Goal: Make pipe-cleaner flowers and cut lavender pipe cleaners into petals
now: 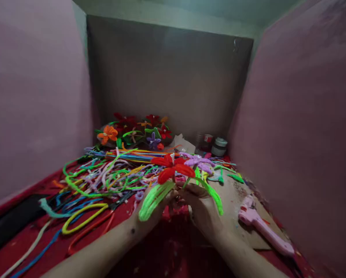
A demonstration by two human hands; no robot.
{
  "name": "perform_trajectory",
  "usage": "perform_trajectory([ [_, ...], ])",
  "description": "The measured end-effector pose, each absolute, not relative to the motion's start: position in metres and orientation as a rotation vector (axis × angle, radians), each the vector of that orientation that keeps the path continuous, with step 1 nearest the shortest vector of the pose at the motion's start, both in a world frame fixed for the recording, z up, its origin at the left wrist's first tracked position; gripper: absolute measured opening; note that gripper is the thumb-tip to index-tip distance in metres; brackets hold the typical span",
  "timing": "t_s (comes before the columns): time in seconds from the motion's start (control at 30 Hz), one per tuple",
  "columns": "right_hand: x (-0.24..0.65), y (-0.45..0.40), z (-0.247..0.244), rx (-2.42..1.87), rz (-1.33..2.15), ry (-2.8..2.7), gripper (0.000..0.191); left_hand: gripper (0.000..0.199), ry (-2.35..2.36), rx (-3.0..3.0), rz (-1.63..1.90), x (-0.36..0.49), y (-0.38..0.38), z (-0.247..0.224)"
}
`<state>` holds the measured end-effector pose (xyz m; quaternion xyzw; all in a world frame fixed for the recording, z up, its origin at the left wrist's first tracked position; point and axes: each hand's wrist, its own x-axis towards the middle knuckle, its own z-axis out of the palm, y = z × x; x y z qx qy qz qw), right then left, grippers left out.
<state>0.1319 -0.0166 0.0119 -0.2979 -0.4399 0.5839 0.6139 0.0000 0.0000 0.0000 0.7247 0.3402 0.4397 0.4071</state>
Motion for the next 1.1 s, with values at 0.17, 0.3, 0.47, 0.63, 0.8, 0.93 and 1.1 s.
perform_trajectory([
  [0.17,0.134,-0.018,0.007,-0.678,1.372,-1.071,0.008,0.030,0.882,1.765,0.997,0.005,-0.002,0.012],
  [0.3,0.134,-0.014,-0.002,-0.649,1.365,-1.098,0.011,0.029,0.860,1.748,0.969,0.004,-0.003,0.014],
  [0.47,0.137,-0.008,-0.015,-0.629,1.363,-1.143,0.014,0.028,0.861,1.766,0.972,0.004,-0.004,0.015],
  [0.63,0.137,-0.008,-0.013,-0.746,1.272,-1.038,0.021,0.025,0.870,1.763,1.041,0.005,-0.006,0.022],
  [0.8,0.135,-0.019,0.003,-0.775,1.317,-0.998,0.017,0.026,1.007,1.916,1.092,0.002,-0.005,0.018],
  [0.93,0.136,-0.020,0.005,-0.756,1.320,-1.055,0.020,0.026,0.994,1.869,1.102,0.005,-0.003,0.013],
  [1.1,0.138,-0.017,0.005,-0.685,1.367,-1.065,0.018,0.025,0.962,1.735,1.017,0.002,-0.002,0.024],
])
